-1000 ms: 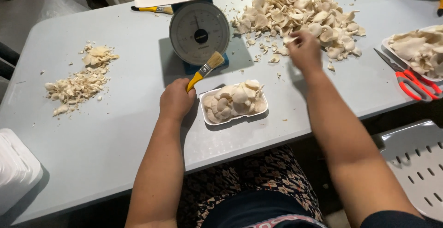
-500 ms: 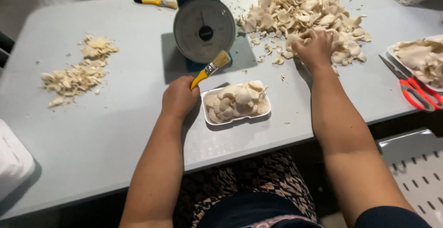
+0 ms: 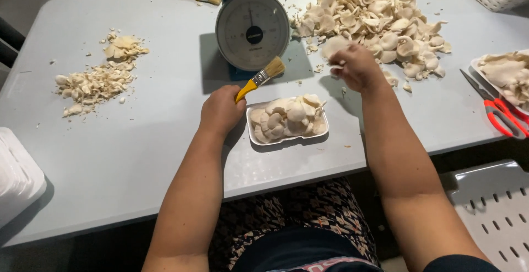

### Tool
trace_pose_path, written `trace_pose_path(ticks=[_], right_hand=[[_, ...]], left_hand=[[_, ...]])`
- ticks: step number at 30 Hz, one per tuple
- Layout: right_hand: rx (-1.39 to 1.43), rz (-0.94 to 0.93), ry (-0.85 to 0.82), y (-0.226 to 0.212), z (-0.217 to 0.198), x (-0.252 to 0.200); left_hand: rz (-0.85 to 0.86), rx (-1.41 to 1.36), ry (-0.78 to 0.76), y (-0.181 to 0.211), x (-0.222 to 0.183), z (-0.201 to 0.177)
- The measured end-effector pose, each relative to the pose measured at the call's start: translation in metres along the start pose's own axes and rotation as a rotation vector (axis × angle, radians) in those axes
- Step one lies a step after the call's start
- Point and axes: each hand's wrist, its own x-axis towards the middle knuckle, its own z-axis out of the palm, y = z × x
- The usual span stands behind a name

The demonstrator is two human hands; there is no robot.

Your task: Cleaning mushrooms with a brush, sorting them into trays, and weighing them on a scale.

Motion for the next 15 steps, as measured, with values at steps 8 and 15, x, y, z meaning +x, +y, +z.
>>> trace_pose_path(ticks=[8, 15], right_hand=[[-0.285, -0.201, -0.329, -0.018, 0.039, -0.047], [-0.088, -0.156, -0.502, -0.014, 0.062, -0.063]], left_hand=[[0.166, 0.146, 0.07, 0.014, -0.005, 0.002], [0.262, 0.271, 0.174, 0.013, -0.004, 0.015]])
